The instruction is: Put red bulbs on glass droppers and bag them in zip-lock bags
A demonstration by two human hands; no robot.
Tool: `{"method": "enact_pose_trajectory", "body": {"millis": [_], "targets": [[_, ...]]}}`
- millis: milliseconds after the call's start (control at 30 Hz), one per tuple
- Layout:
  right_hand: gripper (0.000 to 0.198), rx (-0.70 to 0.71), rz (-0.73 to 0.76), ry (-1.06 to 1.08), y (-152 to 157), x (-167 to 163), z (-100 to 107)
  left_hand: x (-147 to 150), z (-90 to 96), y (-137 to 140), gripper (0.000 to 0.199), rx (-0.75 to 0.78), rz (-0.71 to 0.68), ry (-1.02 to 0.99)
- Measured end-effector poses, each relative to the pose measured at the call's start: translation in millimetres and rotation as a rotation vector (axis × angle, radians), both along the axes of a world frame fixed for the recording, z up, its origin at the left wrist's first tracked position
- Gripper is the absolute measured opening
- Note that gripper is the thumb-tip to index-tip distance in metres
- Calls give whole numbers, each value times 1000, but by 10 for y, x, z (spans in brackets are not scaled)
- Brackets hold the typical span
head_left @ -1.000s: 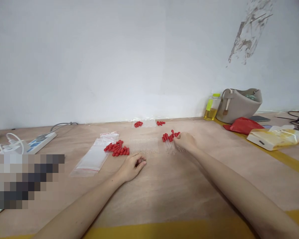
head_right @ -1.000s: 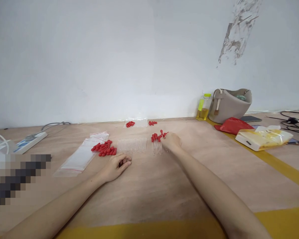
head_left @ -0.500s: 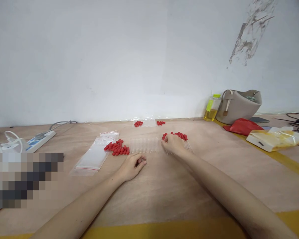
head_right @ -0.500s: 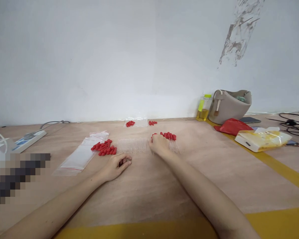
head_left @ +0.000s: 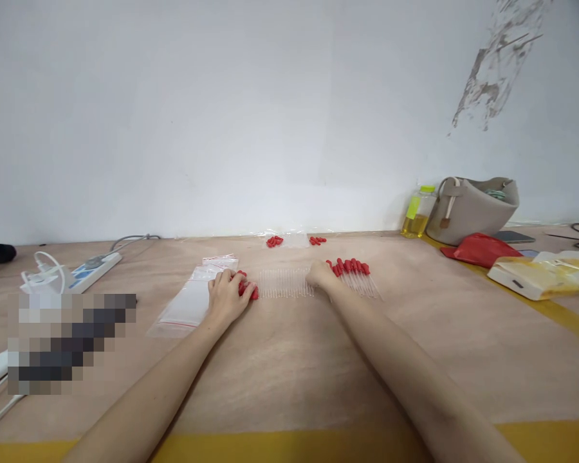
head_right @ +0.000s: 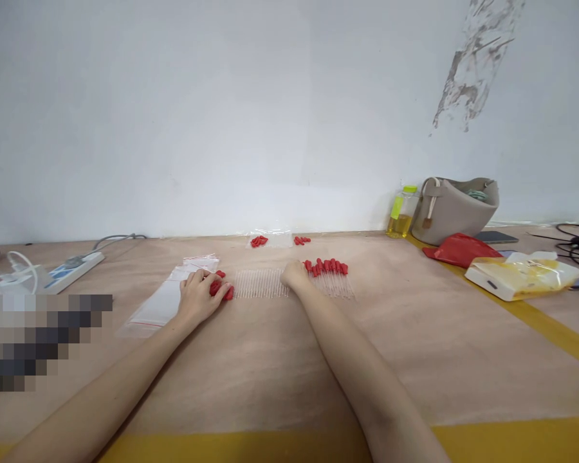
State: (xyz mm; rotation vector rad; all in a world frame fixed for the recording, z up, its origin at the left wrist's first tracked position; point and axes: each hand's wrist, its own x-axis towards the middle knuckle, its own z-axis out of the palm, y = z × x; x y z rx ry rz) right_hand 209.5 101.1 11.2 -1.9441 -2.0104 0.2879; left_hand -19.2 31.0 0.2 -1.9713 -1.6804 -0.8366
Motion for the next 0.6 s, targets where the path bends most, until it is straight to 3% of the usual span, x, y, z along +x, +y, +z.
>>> {"method": "enact_pose_trajectory", "body": {"millis": [167, 300, 433, 600], "targets": [[29, -90, -38, 8, 8, -29, 39, 43, -27, 55, 20, -40, 45, -38], [27, -22, -27, 44, -153, 32, 122, 64, 3, 42, 19, 29, 4, -91], [24, 107, 8, 75, -403, 273, 158, 205, 52, -109, 15, 65, -256, -184], [25, 509, 311, 139, -732, 636, -20, 534, 16, -388, 11, -225, -612, -202]]}}
